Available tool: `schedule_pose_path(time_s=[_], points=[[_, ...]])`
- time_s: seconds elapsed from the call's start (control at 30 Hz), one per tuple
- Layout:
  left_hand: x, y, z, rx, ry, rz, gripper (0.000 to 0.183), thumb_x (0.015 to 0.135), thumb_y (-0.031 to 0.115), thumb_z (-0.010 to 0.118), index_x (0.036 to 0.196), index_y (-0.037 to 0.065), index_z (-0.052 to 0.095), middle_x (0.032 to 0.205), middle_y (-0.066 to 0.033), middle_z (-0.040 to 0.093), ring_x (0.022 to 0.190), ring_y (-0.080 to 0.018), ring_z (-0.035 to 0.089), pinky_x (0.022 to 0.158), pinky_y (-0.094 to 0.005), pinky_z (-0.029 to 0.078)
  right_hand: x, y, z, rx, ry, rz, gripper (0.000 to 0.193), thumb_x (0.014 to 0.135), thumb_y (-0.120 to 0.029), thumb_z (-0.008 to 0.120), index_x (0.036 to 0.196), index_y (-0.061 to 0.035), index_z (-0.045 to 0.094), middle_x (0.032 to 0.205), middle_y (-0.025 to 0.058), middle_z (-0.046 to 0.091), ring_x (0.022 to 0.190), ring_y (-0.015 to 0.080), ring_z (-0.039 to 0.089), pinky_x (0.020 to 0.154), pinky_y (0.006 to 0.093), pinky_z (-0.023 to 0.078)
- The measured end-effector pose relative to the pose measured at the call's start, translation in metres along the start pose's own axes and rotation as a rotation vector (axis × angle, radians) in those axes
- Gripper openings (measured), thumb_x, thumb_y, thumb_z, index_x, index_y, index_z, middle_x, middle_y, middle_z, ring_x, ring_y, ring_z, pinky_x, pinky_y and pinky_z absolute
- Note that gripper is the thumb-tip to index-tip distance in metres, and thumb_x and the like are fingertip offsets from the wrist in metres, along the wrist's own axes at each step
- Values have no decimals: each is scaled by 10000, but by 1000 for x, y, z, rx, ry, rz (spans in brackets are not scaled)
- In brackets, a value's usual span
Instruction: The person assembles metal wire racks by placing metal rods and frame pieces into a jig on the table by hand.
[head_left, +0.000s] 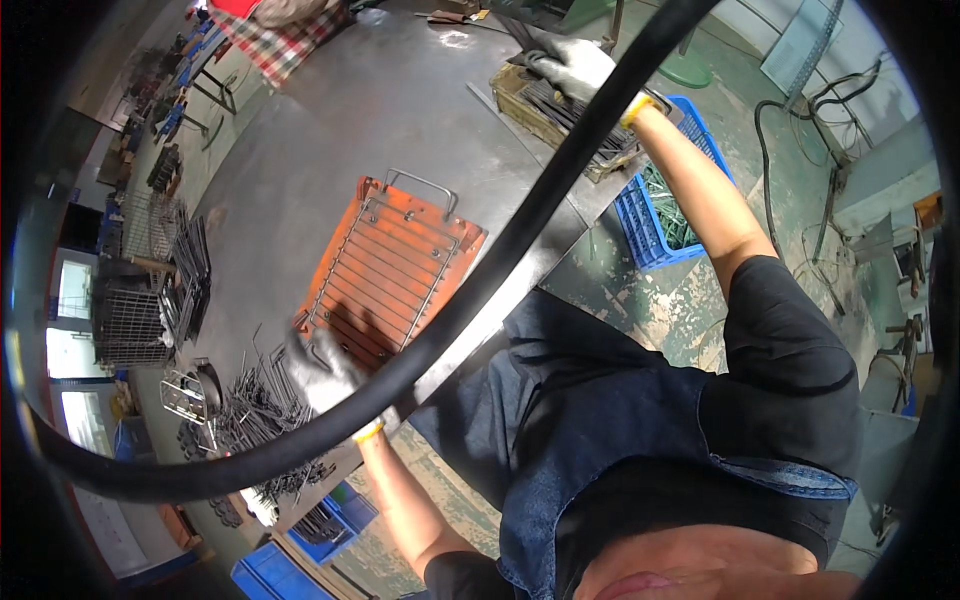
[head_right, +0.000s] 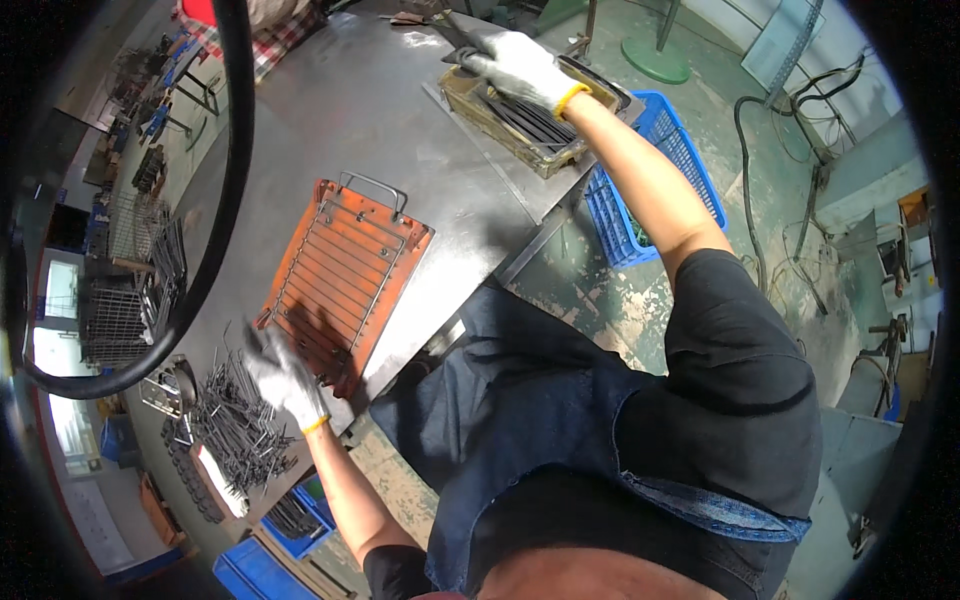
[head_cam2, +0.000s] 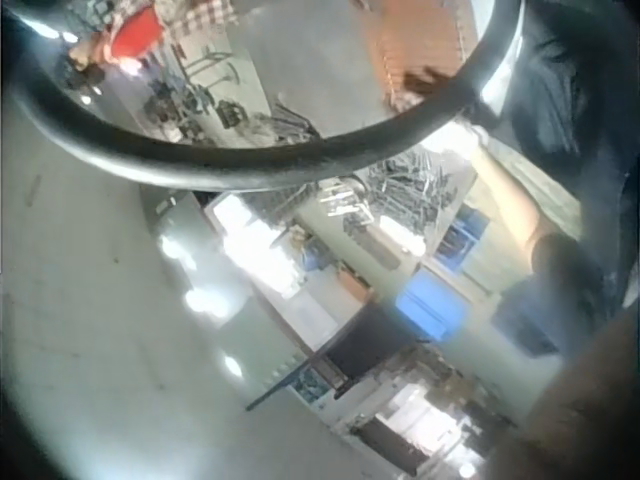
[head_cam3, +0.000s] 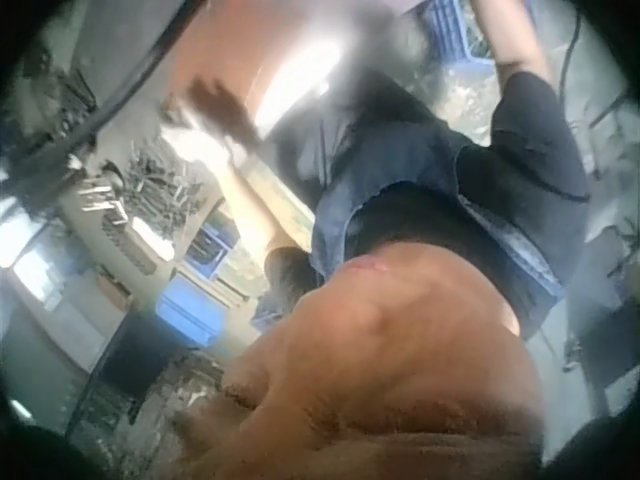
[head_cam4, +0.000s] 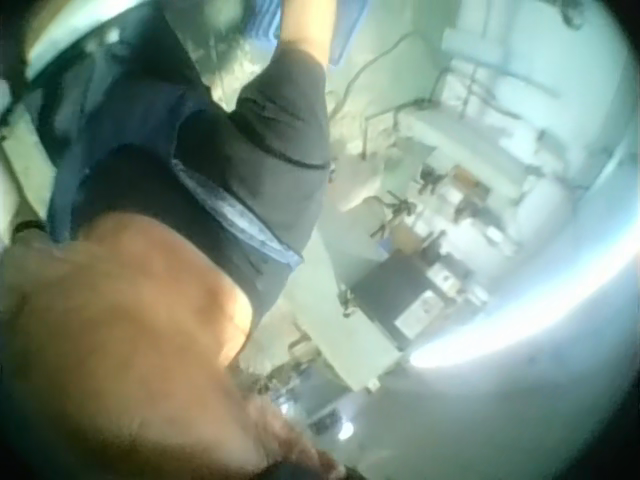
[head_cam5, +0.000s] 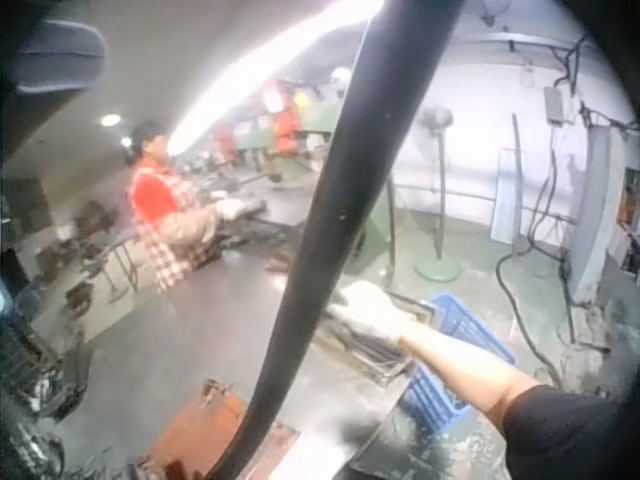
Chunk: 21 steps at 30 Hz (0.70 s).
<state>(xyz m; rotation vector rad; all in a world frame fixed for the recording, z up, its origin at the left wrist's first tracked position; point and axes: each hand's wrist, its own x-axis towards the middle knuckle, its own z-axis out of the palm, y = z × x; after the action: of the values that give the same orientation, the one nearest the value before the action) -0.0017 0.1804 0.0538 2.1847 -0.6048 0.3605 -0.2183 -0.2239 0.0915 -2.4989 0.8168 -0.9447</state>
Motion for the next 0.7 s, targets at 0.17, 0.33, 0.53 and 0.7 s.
schedule_pose_path(time_s=[0.17,0.33,0.53,0.7], points=[[-18,32,32,3,-277,314,407,934,260,562,1264,23,543,1223,-188,581,1140,-300,556,971,-389,428,2,62,30,-278,-107,48,391,926,-357,471,1082,-24,604,951,260,630,923,415,591,792,467,459],[-48,66,62,-82,-540,528,465,861,215,638,1260,10,515,1163,-186,597,1080,-354,569,950,-424,437,-21,92,33,-332,-170,35,367,927,-350,466,1004,-21,608,955,232,633,917,418,588,803,482,460],[-75,109,143,-11,-674,928,523,796,231,669,1271,82,508,1300,-161,463,1266,-369,378,1102,-487,273,-27,81,27,-316,-48,-35,400,925,-366,482,1025,4,597,967,248,628,926,421,588,806,476,462],[-85,117,170,-69,-748,793,435,747,187,655,1155,86,546,1136,-138,507,1106,-336,448,1016,-439,359,-23,23,-17,16,242,-58,377,906,-350,573,1007,11,605,750,157,646,672,262,638,626,385,492]])
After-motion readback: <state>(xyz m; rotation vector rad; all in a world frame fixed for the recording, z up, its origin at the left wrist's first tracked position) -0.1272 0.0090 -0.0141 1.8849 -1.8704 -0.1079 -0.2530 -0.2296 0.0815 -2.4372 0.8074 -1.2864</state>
